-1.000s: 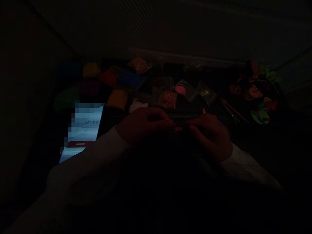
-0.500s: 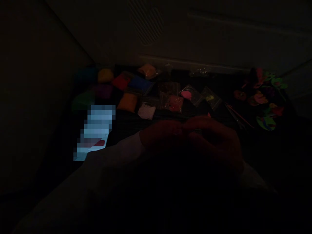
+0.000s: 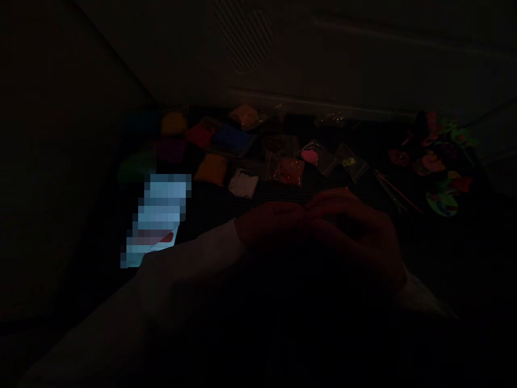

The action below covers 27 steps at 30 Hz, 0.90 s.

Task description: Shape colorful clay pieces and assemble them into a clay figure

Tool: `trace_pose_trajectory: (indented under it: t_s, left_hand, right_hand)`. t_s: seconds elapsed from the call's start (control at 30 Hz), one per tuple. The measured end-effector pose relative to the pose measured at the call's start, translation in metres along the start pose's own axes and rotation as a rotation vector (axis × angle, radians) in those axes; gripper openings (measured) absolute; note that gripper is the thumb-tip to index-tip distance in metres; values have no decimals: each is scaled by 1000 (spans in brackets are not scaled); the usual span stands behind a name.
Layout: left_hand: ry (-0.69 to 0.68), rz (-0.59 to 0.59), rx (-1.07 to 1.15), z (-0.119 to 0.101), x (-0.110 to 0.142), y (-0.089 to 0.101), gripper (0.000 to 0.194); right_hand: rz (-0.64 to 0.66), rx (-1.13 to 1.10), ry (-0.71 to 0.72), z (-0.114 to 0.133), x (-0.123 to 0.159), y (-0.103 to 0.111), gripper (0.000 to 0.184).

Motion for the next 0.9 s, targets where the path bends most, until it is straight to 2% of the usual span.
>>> trace_pose_trajectory:
  t_s: [0.17,0.3,0.37,0.43,0.5,0.57,0.63,0.73,0.9]
  left_hand:
    - [1,3,-59,-2,1,-2,15]
    - [-116,-25,-99,-8,-2,4,18]
    - [-171,-116,-168,-13,-4,11,20]
    - [-209,-267,-282,-18,-4,19,23]
    - [-244,-400,-480,-23,-2,23,24]
    - [-301,-462,-759,-27,1,22,21]
    - [-396,-444,-1031,-26,2,16,17]
    - [-546,-345,-1312,-21,1,8,16]
    - [-658,-223,-1508,-10,-4,6,18]
  right_hand:
    - [-19,-7,-45,-1,0,-1,4]
    - [-57,57,-97,-15,0,7,5]
    - [-47,117,-124,-28,-1,14,7]
    - [-1,188,-135,-44,-1,21,9]
    - [75,286,-139,-57,-1,25,11]
    - [164,375,-123,-64,-3,26,11]
    - [263,439,-90,-67,-7,23,9]
    - [400,502,-13,-65,-15,16,9]
    - [540,571,106,-62,-28,8,9]
Point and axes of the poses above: each hand's wrist, its own x-axis away from the middle knuckle, its own y-axis out of the back of the hand, z = x × y, the point moved 4 cm from there along -x, towards the middle knuckle, and after that the axes turned 5 degrees about x, right-handed, at the moved point
